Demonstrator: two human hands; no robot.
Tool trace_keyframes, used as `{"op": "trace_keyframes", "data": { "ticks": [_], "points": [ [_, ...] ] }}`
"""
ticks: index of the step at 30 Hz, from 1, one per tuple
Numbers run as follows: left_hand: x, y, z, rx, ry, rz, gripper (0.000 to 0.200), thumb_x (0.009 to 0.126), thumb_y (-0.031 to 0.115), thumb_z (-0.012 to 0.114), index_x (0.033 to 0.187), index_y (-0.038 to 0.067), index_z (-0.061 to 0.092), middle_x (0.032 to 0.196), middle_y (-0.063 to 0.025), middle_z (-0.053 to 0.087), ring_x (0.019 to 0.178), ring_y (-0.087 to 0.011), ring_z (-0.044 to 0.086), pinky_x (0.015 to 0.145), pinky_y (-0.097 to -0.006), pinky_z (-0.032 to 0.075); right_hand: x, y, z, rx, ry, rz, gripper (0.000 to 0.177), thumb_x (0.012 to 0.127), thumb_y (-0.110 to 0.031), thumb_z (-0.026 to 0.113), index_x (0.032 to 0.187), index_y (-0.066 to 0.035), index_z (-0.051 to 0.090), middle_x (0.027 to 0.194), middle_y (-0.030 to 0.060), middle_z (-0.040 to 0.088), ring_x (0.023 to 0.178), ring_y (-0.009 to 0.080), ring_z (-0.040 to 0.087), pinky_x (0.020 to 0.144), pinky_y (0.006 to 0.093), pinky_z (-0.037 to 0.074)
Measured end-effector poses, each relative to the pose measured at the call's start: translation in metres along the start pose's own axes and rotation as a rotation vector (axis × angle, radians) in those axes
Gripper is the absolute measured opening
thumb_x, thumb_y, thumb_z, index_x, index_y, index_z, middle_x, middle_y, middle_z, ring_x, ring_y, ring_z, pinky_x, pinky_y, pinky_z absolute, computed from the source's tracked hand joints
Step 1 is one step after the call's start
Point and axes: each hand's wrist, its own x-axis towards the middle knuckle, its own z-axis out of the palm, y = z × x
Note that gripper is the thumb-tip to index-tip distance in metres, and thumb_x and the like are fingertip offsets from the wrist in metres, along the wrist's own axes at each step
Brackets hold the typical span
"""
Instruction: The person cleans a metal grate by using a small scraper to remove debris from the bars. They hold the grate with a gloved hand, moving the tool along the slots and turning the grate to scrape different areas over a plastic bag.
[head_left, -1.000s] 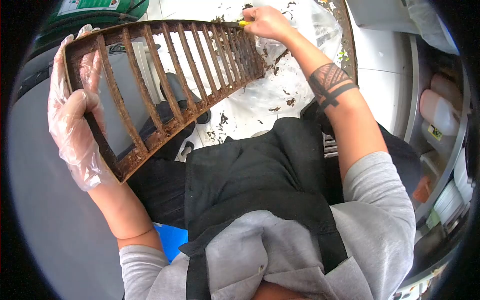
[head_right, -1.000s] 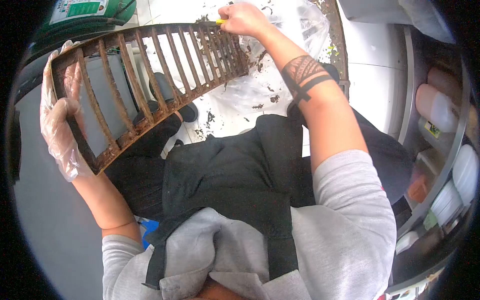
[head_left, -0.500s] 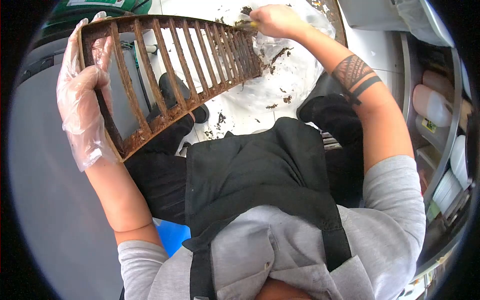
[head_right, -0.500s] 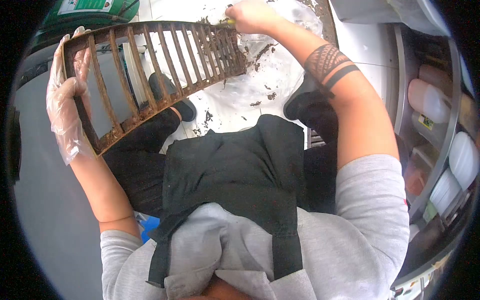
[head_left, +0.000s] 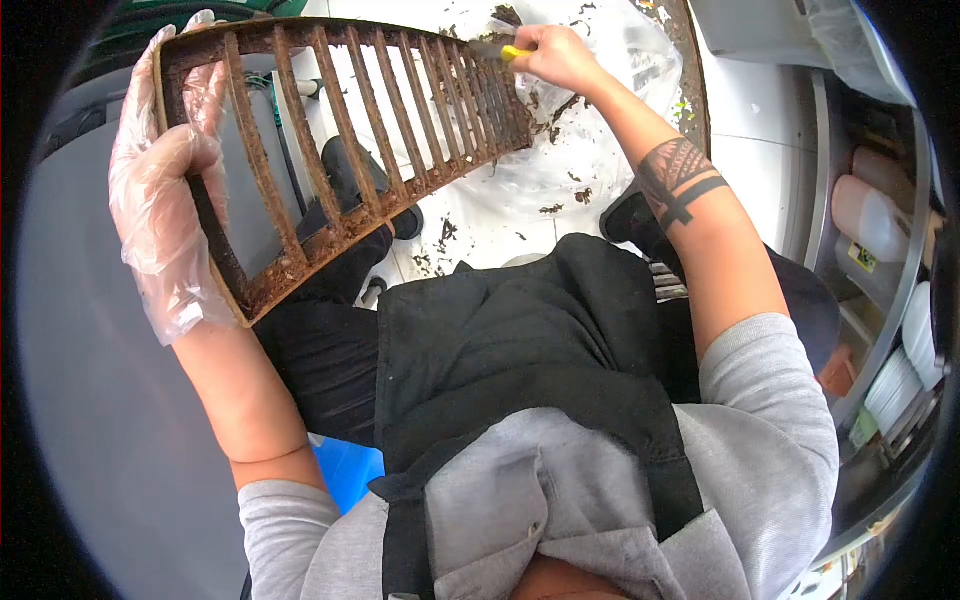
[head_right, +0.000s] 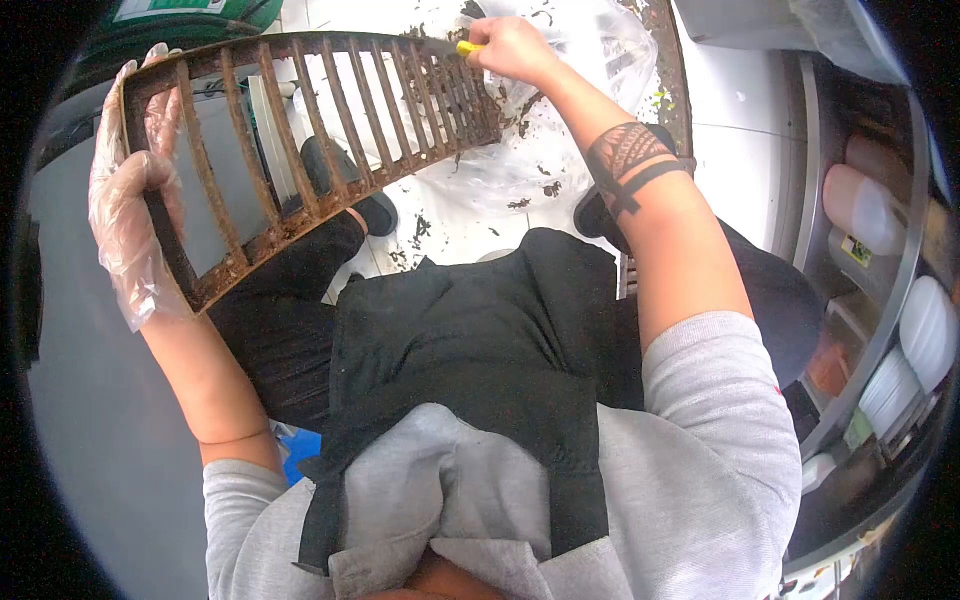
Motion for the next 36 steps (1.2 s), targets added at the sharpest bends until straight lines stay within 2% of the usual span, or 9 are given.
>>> {"op": "trace_keyframes", "data": {
  "ticks": [1,2,4,8,11,15,22,28,36],
  "points": [
    [0.0,0.003,0.003,0.012,-0.039,-0.045,0.089,0.062,-0.01,0.036,0.151,-0.013,0.033,0.151,-0.0353,0.04,0.149,-0.0404,0.034,0.127,-0.042,0.029,0.001,0.002,0.003,0.002,0.0,0.005,0.023,0.079,-0.028,0.076,0.091,-0.009,0.071,0.084,0.0145,0.072,0.081,0.0324,0.069,0.075,0.0423,0.054],
    [0.002,0.0,0.002,0.012,-0.043,-0.044,0.089,0.062,-0.01,0.036,0.151,-0.013,0.033,0.151,-0.0353,0.04,0.149,-0.0404,0.034,0.127,-0.042,0.029,0.005,0.002,0.007,0.028,0.052,-0.047,0.025,0.078,-0.028,0.076,0.093,-0.008,0.071,0.083,0.0137,0.071,0.078,0.0297,0.068,0.074,0.0403,0.053],
    [0.005,-0.005,-0.003,0.04,-0.003,0.02,0.076,0.075,-0.006,0.043,0.151,-0.005,0.043,0.135,-0.0284,0.061,0.072,-0.0103,0.069,0.046,-0.0119,0.042,0.009,-0.004,0.016,0.069,0.067,-0.033,0.028,0.078,-0.03,0.075,0.095,-0.008,0.072,0.084,0.0135,0.071,0.076,0.0282,0.067,0.074,0.0394,0.052],
    [0.005,-0.004,0.003,0.062,-0.019,0.043,0.077,0.075,-0.006,0.042,0.151,-0.005,0.042,0.136,-0.0301,0.06,0.072,-0.0104,0.068,0.041,-0.0137,0.039,-0.013,-0.001,0.02,-0.018,-0.092,-0.036,0.021,0.079,-0.03,0.073,0.088,-0.01,0.073,0.08,0.0163,0.071,0.078,0.0345,0.068,0.073,0.0447,0.053],
    [0.003,-0.005,0.009,-0.114,0.109,0.015,0.077,0.074,-0.007,0.04,0.151,-0.006,0.041,0.136,-0.0308,0.059,0.084,-0.0131,0.073,0.038,-0.0148,0.038,-0.026,0.014,0.009,-0.088,-0.314,-0.164,0.021,0.078,-0.029,0.074,0.083,-0.009,0.073,0.077,0.0158,0.07,0.074,0.0335,0.067,0.069,0.0447,0.052],
    [0.001,-0.001,-0.001,0.14,-0.006,-0.005,0.078,0.074,-0.008,0.038,0.153,-0.006,0.039,0.138,-0.0308,0.058,0.109,-0.021,0.072,0.04,-0.0143,0.042,-0.024,0.018,-0.002,-0.102,-0.405,-0.138,0.028,0.077,-0.03,0.077,0.091,-0.006,0.075,0.075,0.0141,0.07,0.07,0.0291,0.065,0.069,0.0403,0.052],
    [0.006,-0.006,-0.001,-0.021,-0.011,-0.027,0.079,0.074,-0.011,0.037,0.153,-0.006,0.039,0.14,-0.0295,0.057,0.119,-0.0246,0.068,0.046,-0.0139,0.049,-0.003,-0.007,0.02,0.062,0.06,0.068,0.032,0.081,-0.032,0.075,0.101,-0.007,0.076,0.089,0.0167,0.074,0.083,0.033,0.07,0.079,0.0427,0.054],
    [0.005,-0.007,0.007,-0.046,0.048,-0.02,0.081,0.071,-0.014,0.035,0.152,-0.005,0.04,0.142,-0.0291,0.055,0.132,-0.0277,0.059,0.067,-0.0132,0.058,-0.027,0.002,0.023,-0.018,-0.102,-0.02,0.034,0.081,-0.027,0.07,0.11,-0.01,0.078,0.101,0.0192,0.075,0.094,0.0354,0.071,0.086,0.0431,0.056],
    [0.004,-0.01,-0.005,0.035,-0.025,-0.007,0.079,0.074,-0.013,0.037,0.152,-0.004,0.041,0.142,-0.0334,0.053,0.131,-0.0295,0.061,0.046,-0.0144,0.048,-0.034,0.021,0.024,0.072,-0.376,0.031,0.032,0.081,-0.027,0.077,0.107,-0.008,0.08,0.082,0.0061,0.074,0.072,0.017,0.067,0.066,0.0336,0.052]
  ]
}}
